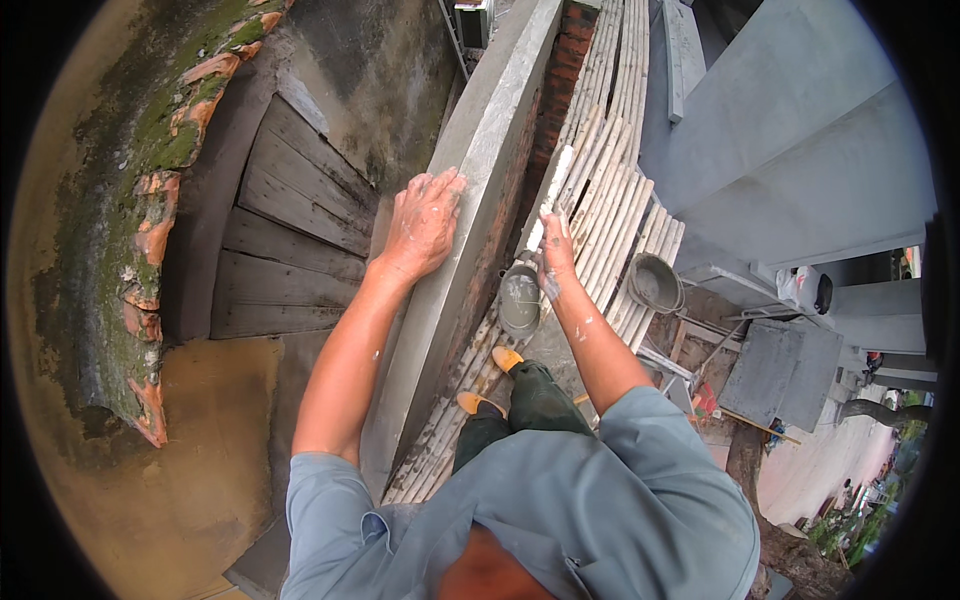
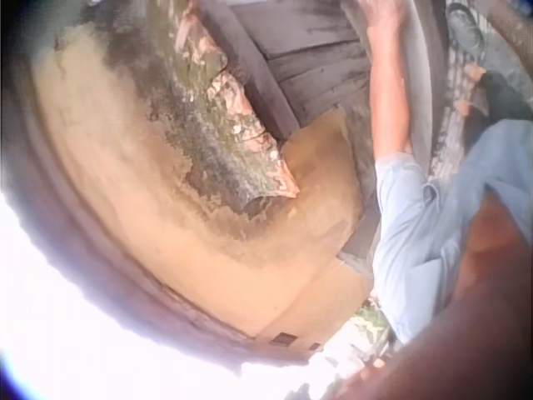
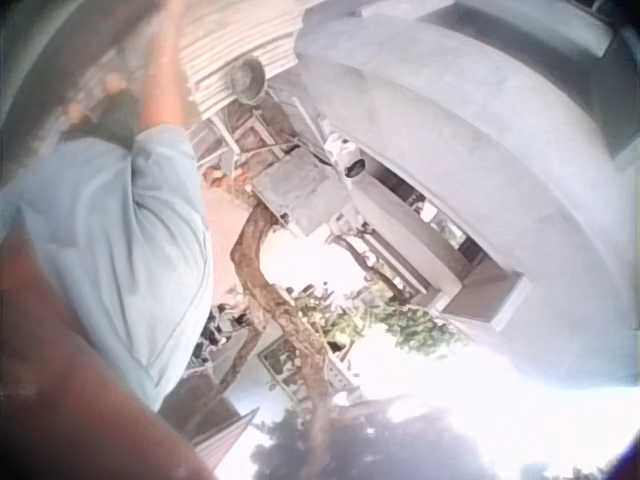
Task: The person scoops wet cement with a trowel and applies it to a brick wall, then smooths the surface with a float. The person repeats this process along the wall, occasionally scraping excess cement from the float back onto the trowel.
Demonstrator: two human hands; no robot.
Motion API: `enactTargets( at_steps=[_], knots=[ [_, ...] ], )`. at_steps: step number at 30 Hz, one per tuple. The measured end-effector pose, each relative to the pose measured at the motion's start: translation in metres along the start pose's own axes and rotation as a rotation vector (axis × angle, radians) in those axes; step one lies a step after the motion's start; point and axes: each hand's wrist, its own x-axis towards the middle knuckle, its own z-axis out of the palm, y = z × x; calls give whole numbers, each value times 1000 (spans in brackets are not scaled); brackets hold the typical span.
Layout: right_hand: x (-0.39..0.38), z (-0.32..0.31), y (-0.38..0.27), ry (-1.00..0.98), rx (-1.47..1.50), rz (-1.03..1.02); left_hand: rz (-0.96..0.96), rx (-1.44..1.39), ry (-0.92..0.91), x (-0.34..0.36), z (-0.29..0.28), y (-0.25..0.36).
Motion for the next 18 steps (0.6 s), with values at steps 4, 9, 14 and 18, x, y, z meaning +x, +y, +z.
enactTargets(
  at_steps=[4,9,14,18],
  knots=[
    [14,25,9,-4,33,-207,20,19,89,49,36,-9],
    [81,53,-8,84,-119,-228,15,78,76,89,62,-10],
    [169,85,-34,38,-208,-295,-18,90,50,98,65,-3],
    [250,105,-55,110,-279,-337,-21,72,5,107,60,-2]
  ],
)
